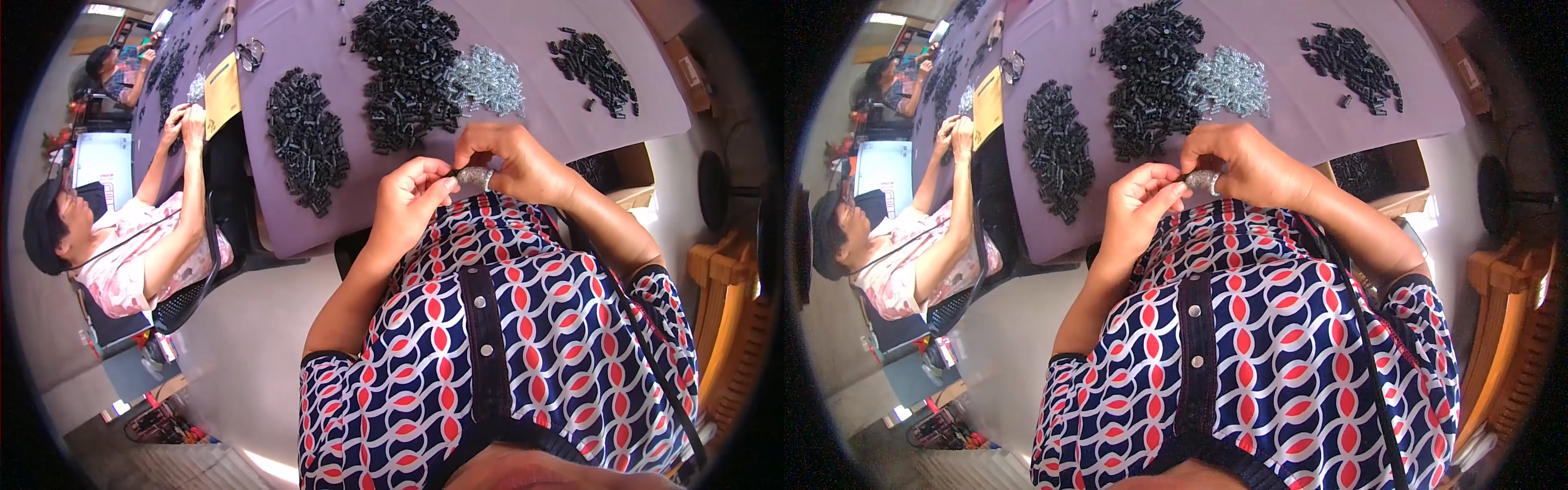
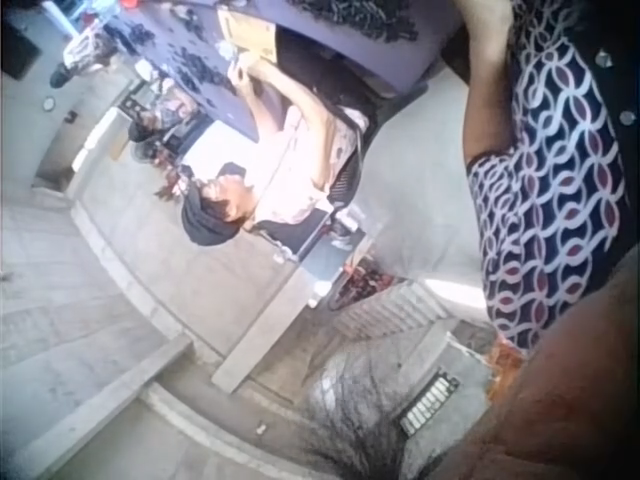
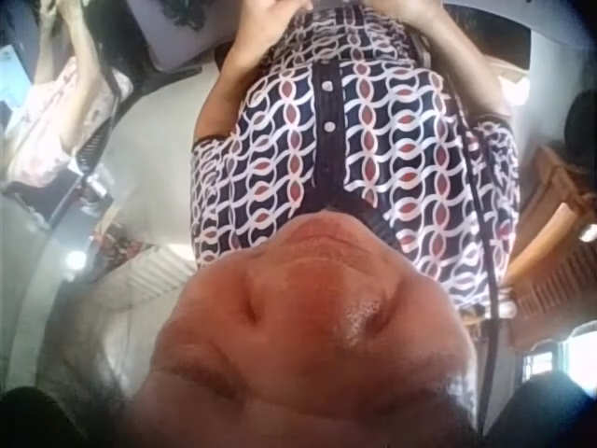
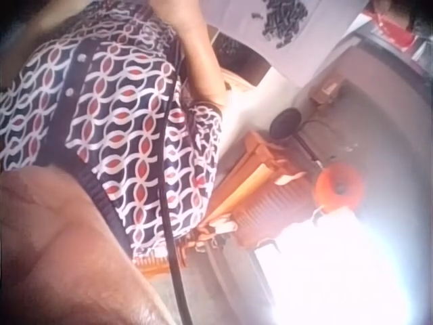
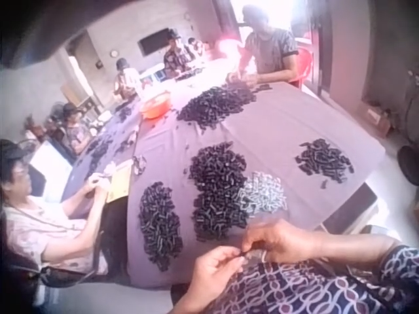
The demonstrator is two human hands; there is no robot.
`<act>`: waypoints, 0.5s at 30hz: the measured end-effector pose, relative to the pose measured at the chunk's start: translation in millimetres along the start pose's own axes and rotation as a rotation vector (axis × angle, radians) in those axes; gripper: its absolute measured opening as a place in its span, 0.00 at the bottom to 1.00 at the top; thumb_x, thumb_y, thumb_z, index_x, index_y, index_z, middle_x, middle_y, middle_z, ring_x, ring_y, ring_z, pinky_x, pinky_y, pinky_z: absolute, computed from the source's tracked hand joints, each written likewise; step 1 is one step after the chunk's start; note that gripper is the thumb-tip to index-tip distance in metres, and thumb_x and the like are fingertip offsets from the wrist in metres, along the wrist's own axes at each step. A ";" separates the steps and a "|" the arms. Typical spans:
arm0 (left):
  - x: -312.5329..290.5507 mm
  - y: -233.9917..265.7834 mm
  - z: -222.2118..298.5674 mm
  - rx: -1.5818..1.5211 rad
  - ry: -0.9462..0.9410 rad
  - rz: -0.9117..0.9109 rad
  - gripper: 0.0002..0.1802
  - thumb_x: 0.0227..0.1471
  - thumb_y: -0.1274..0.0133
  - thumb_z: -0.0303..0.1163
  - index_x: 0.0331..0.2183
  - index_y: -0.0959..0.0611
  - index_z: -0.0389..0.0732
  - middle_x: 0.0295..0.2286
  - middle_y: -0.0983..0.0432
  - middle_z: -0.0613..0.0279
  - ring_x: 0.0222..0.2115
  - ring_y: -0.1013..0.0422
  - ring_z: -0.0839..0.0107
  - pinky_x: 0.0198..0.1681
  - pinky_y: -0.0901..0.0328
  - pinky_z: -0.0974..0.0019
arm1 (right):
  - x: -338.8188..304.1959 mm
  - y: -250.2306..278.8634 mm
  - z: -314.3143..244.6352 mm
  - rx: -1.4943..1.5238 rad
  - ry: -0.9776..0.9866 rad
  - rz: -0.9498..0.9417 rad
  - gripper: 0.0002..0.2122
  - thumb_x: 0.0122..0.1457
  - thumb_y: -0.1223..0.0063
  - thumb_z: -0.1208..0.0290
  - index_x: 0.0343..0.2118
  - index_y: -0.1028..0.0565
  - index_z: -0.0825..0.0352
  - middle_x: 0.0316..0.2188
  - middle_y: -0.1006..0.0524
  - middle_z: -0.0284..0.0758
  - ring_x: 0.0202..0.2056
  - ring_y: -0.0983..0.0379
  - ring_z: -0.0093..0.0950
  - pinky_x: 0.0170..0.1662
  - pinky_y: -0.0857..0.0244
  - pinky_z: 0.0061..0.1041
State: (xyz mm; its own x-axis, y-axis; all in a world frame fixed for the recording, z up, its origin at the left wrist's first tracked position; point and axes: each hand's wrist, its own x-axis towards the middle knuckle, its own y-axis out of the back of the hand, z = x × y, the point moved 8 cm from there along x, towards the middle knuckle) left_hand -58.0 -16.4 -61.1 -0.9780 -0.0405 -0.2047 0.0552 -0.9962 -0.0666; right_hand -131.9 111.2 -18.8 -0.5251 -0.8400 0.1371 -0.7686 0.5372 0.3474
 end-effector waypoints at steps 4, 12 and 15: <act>0.9 3.1 -3.3 -0.039 0.031 0.013 0.07 0.56 0.43 0.25 0.38 0.19 0.34 0.28 0.20 0.65 0.26 0.29 0.82 0.31 0.33 0.77 | -0.8 -4.1 13.0 0.185 -0.174 0.034 0.15 0.47 0.48 0.91 0.39 0.25 0.72 0.37 0.23 0.35 0.40 0.24 0.24 0.47 0.30 0.23; 1.9 4.9 -4.1 -0.033 0.016 0.014 0.08 0.57 0.44 0.26 0.38 0.19 0.34 0.29 0.19 0.64 0.26 0.28 0.82 0.32 0.32 0.77 | 0.6 -1.9 30.3 0.415 -0.108 0.105 0.07 0.57 0.44 0.84 0.39 0.24 0.70 0.35 0.24 0.28 0.39 0.27 0.19 0.47 0.34 0.19; 2.2 2.0 -2.5 -0.033 0.026 0.012 0.08 0.57 0.44 0.26 0.38 0.19 0.33 0.30 0.20 0.64 0.26 0.28 0.82 0.32 0.33 0.77 | 0.6 -0.9 29.1 0.459 -0.086 0.094 0.06 0.58 0.44 0.82 0.39 0.24 0.69 0.34 0.24 0.26 0.38 0.27 0.18 0.46 0.34 0.18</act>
State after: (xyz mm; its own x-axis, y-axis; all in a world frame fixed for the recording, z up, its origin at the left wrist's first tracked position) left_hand -59.6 -18.2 -64.1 -0.9717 -0.0499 -0.2308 0.0739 -0.9926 -0.0965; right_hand -142.1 112.4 -46.0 -0.6134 -0.7871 0.0647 -0.7882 0.6051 -0.1117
